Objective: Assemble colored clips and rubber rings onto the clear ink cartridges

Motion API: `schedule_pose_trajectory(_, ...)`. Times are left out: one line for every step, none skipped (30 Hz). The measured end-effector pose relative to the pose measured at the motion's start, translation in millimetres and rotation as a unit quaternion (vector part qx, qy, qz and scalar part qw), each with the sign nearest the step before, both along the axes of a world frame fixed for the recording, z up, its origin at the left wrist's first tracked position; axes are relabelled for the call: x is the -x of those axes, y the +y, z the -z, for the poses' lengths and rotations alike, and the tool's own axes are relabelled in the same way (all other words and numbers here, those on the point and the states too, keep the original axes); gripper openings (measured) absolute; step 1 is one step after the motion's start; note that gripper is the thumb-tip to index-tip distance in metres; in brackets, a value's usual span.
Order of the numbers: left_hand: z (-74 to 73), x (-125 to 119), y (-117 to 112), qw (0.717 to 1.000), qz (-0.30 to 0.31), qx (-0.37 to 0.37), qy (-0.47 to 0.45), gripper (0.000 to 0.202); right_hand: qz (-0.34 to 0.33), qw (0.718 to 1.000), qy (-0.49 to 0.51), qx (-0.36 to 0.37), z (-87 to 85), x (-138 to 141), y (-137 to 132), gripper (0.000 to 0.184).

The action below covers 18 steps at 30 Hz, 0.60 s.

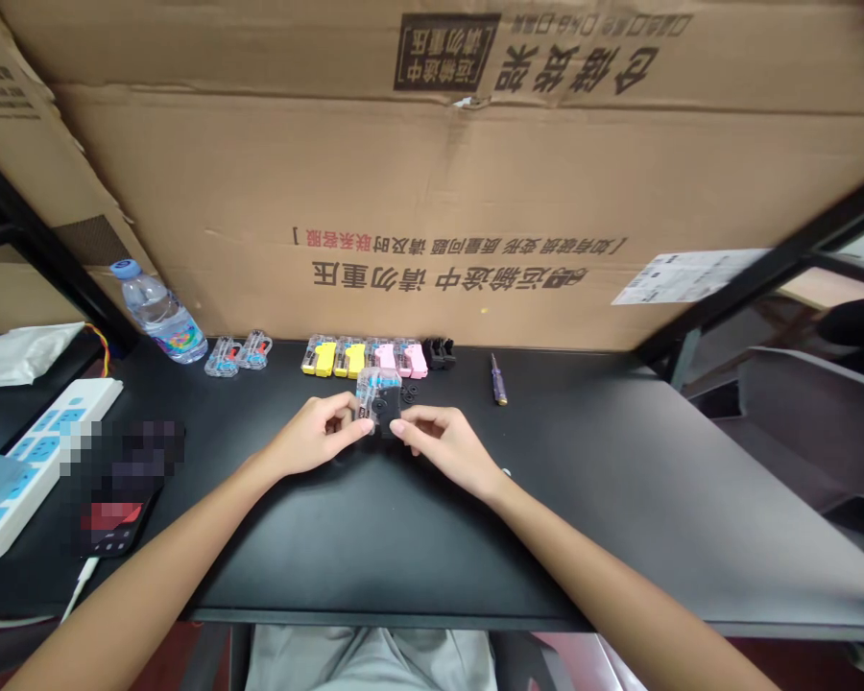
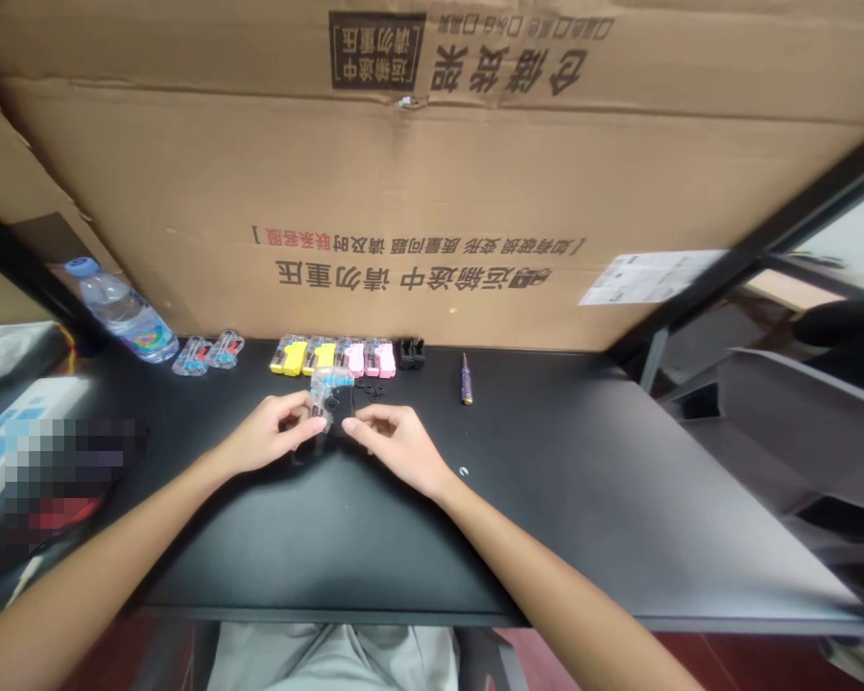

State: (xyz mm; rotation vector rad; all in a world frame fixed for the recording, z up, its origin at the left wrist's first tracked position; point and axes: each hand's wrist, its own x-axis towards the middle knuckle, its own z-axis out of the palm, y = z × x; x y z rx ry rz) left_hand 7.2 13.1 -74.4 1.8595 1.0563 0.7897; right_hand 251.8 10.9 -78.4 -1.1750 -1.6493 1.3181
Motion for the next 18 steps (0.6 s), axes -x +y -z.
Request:
schedule_pose_trajectory(-1.9, 1.9, 0.8, 1.000, -0.009, -0.004, -0.008, 0.032, 0.023, 1.000, 0.006, -0.006, -0.5, -2.6, 1.5, 0.044)
schedule_pose_trajectory(-4.2, 4.1, 1.5, 1.000, -0.021, -0.009, -0.018, 0.032, 0.048, 0.999, 0.015, -0.013, -1.0, -5.3, 2.9, 0.043)
schedule_pose_trajectory(-6.5, 6.5, 2.3, 0.999, -0.035, -0.016, -0.026, 0.032, 0.070, 0.997, 0.024, -0.020, -1.4, -7.7, 4.1, 0.043)
schedule_pose_trajectory(-8.7, 8.9, 2.9, 0.998, -0.048, -0.024, -0.033, 0.032, 0.084, 0.996, 0.034, -0.025, -1.8, -9.7, 5.2, 0.043)
schedule_pose_trajectory(-10.7, 11.0, 3.5, 0.997, -0.057, -0.032, -0.036, 0.032, 0.089, 0.995, 0.041, -0.027, -1.9, -11.2, 6.0, 0.042)
schedule_pose_trajectory(-12.2, 12.8, 4.0, 0.997, -0.063, -0.038, -0.037, 0.032, 0.088, 0.995, 0.047, -0.026, -1.9, -12.1, 6.6, 0.042)
schedule_pose_trajectory(-13.1, 14.0, 4.4, 0.996, -0.066, -0.042, -0.035, 0.032, 0.085, 0.995, 0.050, -0.024, -1.7, -12.4, 6.9, 0.042)
schedule_pose_trajectory(-13.3, 14.6, 4.6, 0.996, -0.066, -0.042, -0.033, 0.032, 0.084, 0.995, 0.051, -0.023, -1.2, -12.2, 7.0, 0.042)
schedule_pose_trajectory(-12.9, 14.6, 4.6, 0.997, -0.065, -0.041, -0.029, 0.032, 0.087, 0.995, 0.052, -0.023, -0.6, -11.5, 6.9, 0.043)
schedule_pose_trajectory(-11.9, 13.8, 4.3, 0.997, -0.064, -0.038, -0.023, 0.032, 0.089, 0.995, 0.050, -0.022, 0.2, -10.4, 6.4, 0.044)
schedule_pose_trajectory(-10.4, 12.4, 3.8, 0.997, -0.060, -0.036, -0.016, 0.032, 0.087, 0.995, 0.045, -0.019, 1.2, -8.9, 5.7, 0.045)
schedule_pose_trajectory(-8.7, 10.4, 2.9, 0.998, -0.050, -0.034, -0.005, 0.031, 0.077, 0.996, 0.040, -0.012, 2.3, -7.1, 4.6, 0.046)
schedule_pose_trajectory(-6.9, 8.1, 1.7, 0.999, -0.036, -0.031, 0.007, 0.031, 0.060, 0.998, 0.034, -0.004, 3.5, -5.1, 3.2, 0.047)
schedule_pose_trajectory(-5.2, 5.7, 0.3, 0.999, -0.020, -0.029, 0.019, 0.032, 0.039, 0.999, 0.030, 0.005, 4.8, -3.1, 1.8, 0.047)
schedule_pose_trajectory(-3.8, 3.3, -1.2, 0.999, -0.004, -0.025, 0.030, 0.032, 0.019, 0.999, 0.027, 0.011, 6.1, -1.0, 0.3, 0.047)
schedule_pose_trajectory(-2.7, 1.2, -2.6, 0.999, 0.007, -0.022, 0.037, 0.032, 0.003, 1.000, 0.026, 0.014, 7.3, 0.8, -0.9, 0.046)
schedule_pose_trajectory(-2.1, -0.4, -3.7, 0.999, 0.013, -0.019, 0.041, 0.033, -0.006, 1.000, 0.026, 0.013, 8.4, 2.3, -1.9, 0.045)
schedule_pose_trajectory(-1.9, -1.7, -4.6, 0.999, 0.013, -0.018, 0.043, 0.033, -0.011, 1.000, 0.026, 0.012, 9.5, 3.3, -2.4, 0.044)
